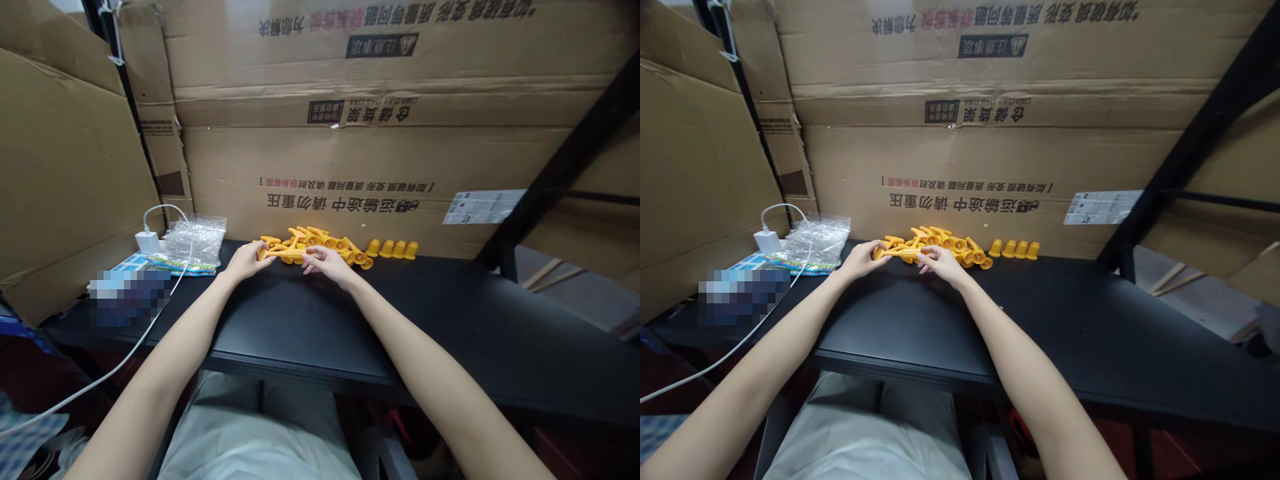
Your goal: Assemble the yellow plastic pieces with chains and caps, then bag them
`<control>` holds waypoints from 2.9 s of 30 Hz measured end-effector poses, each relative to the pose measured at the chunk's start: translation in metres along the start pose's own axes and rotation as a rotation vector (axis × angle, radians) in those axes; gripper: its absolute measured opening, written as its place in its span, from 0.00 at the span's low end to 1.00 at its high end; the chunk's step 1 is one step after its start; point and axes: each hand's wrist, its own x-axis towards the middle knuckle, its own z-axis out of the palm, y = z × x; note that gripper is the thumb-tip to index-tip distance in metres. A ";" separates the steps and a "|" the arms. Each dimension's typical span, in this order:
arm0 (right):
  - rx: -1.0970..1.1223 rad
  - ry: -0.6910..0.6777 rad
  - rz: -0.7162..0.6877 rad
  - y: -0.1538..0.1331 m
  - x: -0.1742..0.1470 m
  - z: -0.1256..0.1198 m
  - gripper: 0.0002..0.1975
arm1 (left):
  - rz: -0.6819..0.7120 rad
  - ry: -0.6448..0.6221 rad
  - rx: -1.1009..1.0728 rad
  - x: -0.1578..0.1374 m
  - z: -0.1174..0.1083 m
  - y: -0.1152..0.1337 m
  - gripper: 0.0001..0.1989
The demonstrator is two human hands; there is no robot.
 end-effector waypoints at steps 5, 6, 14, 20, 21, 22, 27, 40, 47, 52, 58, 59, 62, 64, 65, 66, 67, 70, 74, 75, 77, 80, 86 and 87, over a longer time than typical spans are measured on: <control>-0.001 0.033 0.018 -0.003 -0.001 0.002 0.17 | 0.024 0.009 -0.022 0.000 0.000 -0.001 0.15; 0.001 0.035 0.022 -0.003 -0.001 0.003 0.17 | 0.024 0.009 -0.024 0.001 0.001 -0.002 0.15; 0.010 -0.008 -0.036 0.006 0.003 0.003 0.22 | 0.015 0.005 -0.023 0.002 0.001 -0.005 0.15; -0.031 -0.037 -0.084 0.004 0.001 0.003 0.18 | 0.041 0.022 -0.017 0.000 0.000 -0.003 0.15; -0.039 -0.044 -0.082 0.002 0.000 0.002 0.17 | 0.049 0.026 -0.019 0.000 0.000 -0.002 0.15; -0.047 -0.052 -0.078 0.000 -0.001 0.002 0.18 | 0.057 0.030 -0.019 0.000 0.000 -0.002 0.15; -0.060 -0.061 -0.094 -0.012 -0.008 0.002 0.19 | 0.082 0.048 0.006 0.000 0.001 0.000 0.15; 0.002 -0.034 -0.139 -0.017 -0.011 0.005 0.24 | 0.180 0.123 0.014 0.001 0.006 -0.002 0.15; 0.286 0.065 0.130 -0.015 -0.005 0.017 0.25 | 0.277 0.231 0.029 0.003 0.008 -0.003 0.14; 0.341 0.110 0.305 -0.028 -0.006 0.017 0.22 | 0.288 0.240 0.045 0.002 0.009 -0.003 0.15; 0.366 -0.006 0.454 -0.032 -0.006 0.011 0.22 | 0.273 0.236 0.055 0.002 0.010 -0.002 0.16; 0.343 -0.032 0.448 -0.030 -0.006 0.011 0.22 | 0.268 0.218 0.047 0.002 0.010 -0.003 0.16; 0.240 -0.071 0.303 -0.022 -0.006 0.011 0.19 | 0.212 0.161 0.013 0.003 0.008 -0.007 0.16; 0.168 -0.051 0.097 -0.015 -0.005 0.012 0.17 | 0.155 0.135 -0.007 0.004 0.006 -0.009 0.16; 0.134 -0.028 -0.013 -0.013 -0.004 0.013 0.18 | 0.134 0.125 -0.016 0.004 0.005 -0.009 0.16; 0.098 -0.008 -0.109 -0.010 -0.004 0.013 0.20 | 0.121 0.118 -0.023 0.004 0.004 -0.009 0.16; 0.064 0.005 -0.182 -0.009 -0.003 0.013 0.21 | 0.115 0.112 -0.029 0.004 0.003 -0.008 0.16; -0.003 0.022 -0.274 -0.007 -0.001 0.011 0.20 | 0.113 0.107 -0.037 0.004 0.001 -0.005 0.16; -0.011 0.049 -0.269 -0.010 -0.002 0.010 0.22 | 0.128 0.125 -0.020 0.003 0.002 -0.004 0.16; 0.000 0.050 -0.257 -0.011 -0.003 0.010 0.22 | 0.138 0.132 -0.012 0.003 0.003 -0.004 0.16; 0.021 0.047 -0.226 -0.013 -0.005 0.010 0.22 | 0.161 0.145 0.003 0.003 0.004 -0.005 0.16; 0.044 0.046 -0.181 -0.014 -0.007 0.012 0.23 | 0.187 0.165 0.028 0.002 0.006 -0.006 0.16; 0.193 0.094 -0.049 -0.012 -0.005 0.019 0.22 | 0.252 0.244 0.119 0.001 0.007 -0.002 0.18; 0.239 0.101 -0.009 -0.011 -0.004 0.020 0.22 | 0.258 0.256 0.131 0.001 0.007 -0.001 0.18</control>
